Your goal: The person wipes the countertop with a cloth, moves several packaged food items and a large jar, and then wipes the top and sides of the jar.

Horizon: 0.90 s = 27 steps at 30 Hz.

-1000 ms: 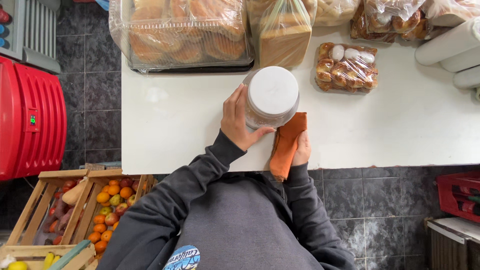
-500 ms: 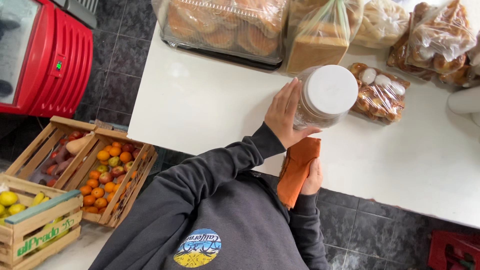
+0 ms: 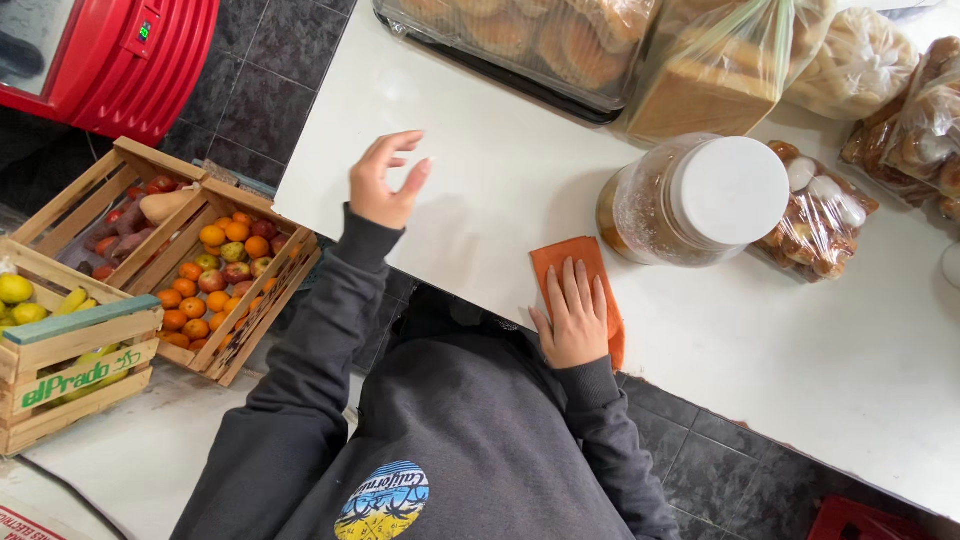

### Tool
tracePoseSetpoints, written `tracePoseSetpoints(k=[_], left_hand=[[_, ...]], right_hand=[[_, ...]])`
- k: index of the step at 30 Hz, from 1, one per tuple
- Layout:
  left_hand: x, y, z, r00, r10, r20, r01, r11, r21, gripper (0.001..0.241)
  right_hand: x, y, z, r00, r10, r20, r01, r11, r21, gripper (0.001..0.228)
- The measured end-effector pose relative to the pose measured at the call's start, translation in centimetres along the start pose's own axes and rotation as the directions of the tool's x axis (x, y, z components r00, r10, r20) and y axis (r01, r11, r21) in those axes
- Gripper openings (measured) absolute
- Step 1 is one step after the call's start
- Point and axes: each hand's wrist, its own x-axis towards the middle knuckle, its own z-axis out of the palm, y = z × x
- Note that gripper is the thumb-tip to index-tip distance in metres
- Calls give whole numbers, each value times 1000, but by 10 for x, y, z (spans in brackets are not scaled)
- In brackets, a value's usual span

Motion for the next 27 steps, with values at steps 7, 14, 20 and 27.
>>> tracePoseSetpoints(k=[7,14,20,27], left_hand=[[-18,-70,-90,986,16,-167,48,927,371,23],[-11,-133,-136,986,-149,-78,168,831,531,50],[-54,-232,-125,849,-490,197,397,839,373,64],[-44,-201,-132,792,-592,151,519,783,344,52]], right_hand=[[37,-6,-1,982,4,187,28,985,-171,73],[104,-29,55,975,134,177,-107,982,-153,78],[185,-50,102,960,276,38,-265,946,-188,78],[255,-195,157,991,92,95,-72,979,-191,86]])
